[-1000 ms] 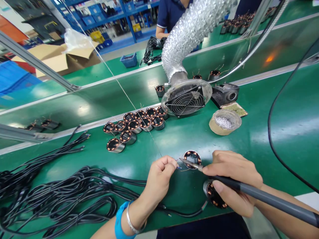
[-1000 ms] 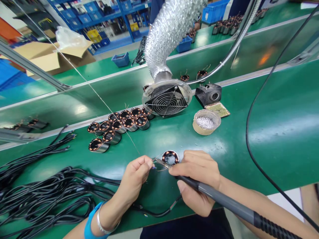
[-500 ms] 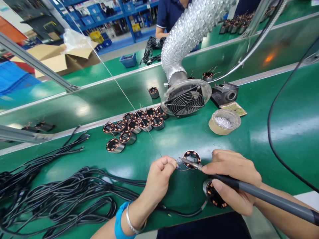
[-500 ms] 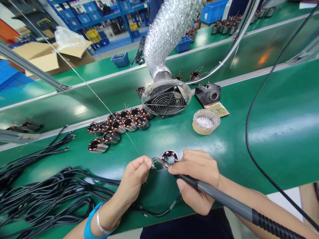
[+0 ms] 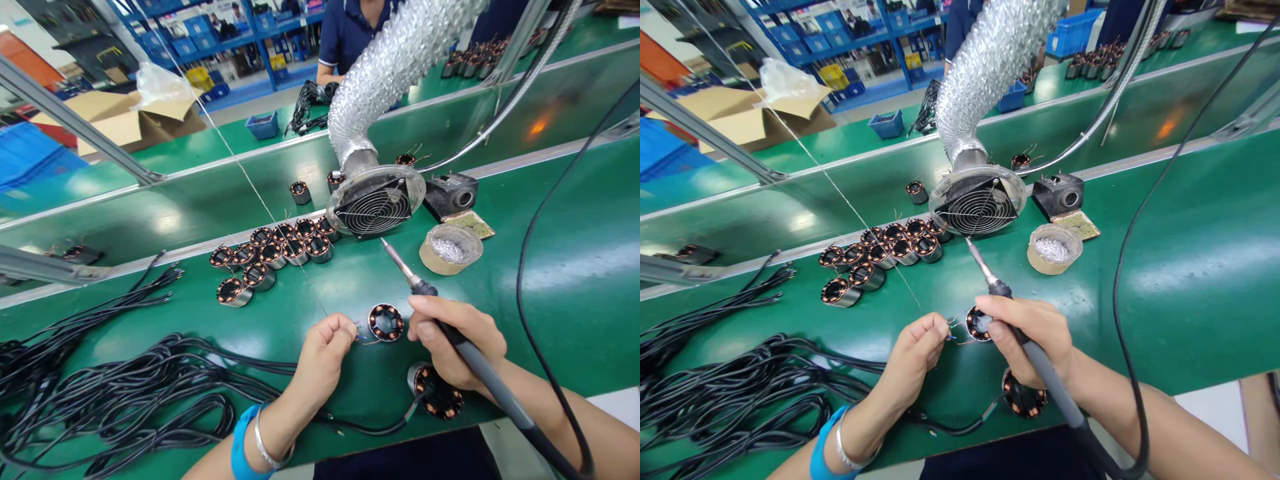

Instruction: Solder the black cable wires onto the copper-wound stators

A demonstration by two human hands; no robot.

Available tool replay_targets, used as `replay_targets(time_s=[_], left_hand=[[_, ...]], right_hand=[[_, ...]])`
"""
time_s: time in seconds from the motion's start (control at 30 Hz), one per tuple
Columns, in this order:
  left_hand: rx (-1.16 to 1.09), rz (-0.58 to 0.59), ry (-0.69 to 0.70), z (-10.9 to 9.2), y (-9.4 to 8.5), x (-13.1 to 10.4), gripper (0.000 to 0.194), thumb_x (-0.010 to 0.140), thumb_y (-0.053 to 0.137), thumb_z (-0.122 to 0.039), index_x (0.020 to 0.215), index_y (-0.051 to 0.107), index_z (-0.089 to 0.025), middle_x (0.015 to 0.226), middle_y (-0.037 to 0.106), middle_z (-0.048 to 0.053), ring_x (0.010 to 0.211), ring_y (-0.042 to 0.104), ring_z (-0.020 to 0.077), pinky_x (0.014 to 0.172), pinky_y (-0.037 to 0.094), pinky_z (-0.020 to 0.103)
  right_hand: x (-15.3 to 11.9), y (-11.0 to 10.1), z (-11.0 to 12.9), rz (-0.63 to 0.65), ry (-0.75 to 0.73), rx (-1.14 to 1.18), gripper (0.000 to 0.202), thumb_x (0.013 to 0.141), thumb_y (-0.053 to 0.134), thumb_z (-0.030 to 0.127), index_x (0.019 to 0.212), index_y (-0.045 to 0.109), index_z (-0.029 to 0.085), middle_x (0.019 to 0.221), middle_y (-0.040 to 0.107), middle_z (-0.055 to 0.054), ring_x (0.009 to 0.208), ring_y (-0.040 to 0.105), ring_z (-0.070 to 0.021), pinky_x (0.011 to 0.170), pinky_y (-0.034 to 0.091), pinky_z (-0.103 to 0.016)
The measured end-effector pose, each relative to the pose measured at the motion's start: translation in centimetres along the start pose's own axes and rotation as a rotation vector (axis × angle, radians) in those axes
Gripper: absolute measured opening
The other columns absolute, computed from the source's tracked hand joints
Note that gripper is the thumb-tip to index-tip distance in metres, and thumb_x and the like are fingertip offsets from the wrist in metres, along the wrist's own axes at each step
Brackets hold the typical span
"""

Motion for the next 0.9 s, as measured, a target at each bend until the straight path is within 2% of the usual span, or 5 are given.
replay_targets(time_s=[0.13,0.27,0.57,0.7,0.9], left_hand=[[0.011,0.084,0.061,0.2,-0.2,-0.1,0.036,0.086,0.058,-0.047,0.066,0.047,-0.019,0.053,0.029,-0.009,0.05,0.021,0.0083,0.048,0.02,0.022],[0.106,0.159,0.169,0.1,-0.5,-0.3,0.04,0.092,0.05,-0.052,0.069,0.043,-0.02,0.058,0.034,-0.007,0.054,0.028,0.0101,0.052,0.025,0.023],[0.75,0.171,0.463,-2.6,-1.1,-1.5,0.017,0.099,0.044,-0.028,0.088,0.054,-0.019,0.081,0.054,-0.001,0.075,0.049,0.0149,0.071,0.036,0.027],[0.715,0.16,0.422,-2.4,-1.3,-1.3,0.02,0.098,0.044,-0.032,0.087,0.054,-0.019,0.078,0.054,-0.001,0.072,0.048,0.0152,0.069,0.035,0.027],[0.37,0.171,0.244,-1.1,-1.1,-0.4,0.031,0.094,0.048,-0.044,0.078,0.052,-0.019,0.067,0.051,-0.002,0.064,0.043,0.0136,0.062,0.033,0.025]], right_hand=[[0.5,1.5,-0.5,0.18,-0.006,-0.073,0.026,0.087,0.06,0.004,0.108,0.064,0.018,0.081,0.068,-0.002,0.065,0.06,-0.0124,0.061,0.05,-0.025],[0.5,2.7,-1.0,0.357,-0.105,-0.059,0.029,0.09,0.055,0.004,0.113,0.062,0.02,0.072,0.063,-0.001,0.06,0.049,-0.0129,0.056,0.041,-0.026],[0.4,2.1,-0.1,0.282,-0.13,-0.077,0.025,0.087,0.054,0.0,0.102,0.06,0.019,0.076,0.067,-0.003,0.059,0.052,-0.012,0.055,0.043,-0.024],[0.3,1.8,0.0,0.247,-0.126,-0.063,0.025,0.088,0.054,0.003,0.106,0.06,0.02,0.076,0.067,-0.002,0.063,0.059,-0.0128,0.059,0.047,-0.025],[0.2,2.0,0.1,0.291,-0.129,-0.11,0.024,0.089,0.054,0.004,0.106,0.061,0.018,0.068,0.061,0.0,0.058,0.053,-0.0121,0.055,0.046,-0.023]])
Point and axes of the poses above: each hand's wrist, its own x-axis towards the middle knuckle, its own y-axis out of the palm, z = x × y, the point moved 1 cm from there along x, towards the middle knuckle
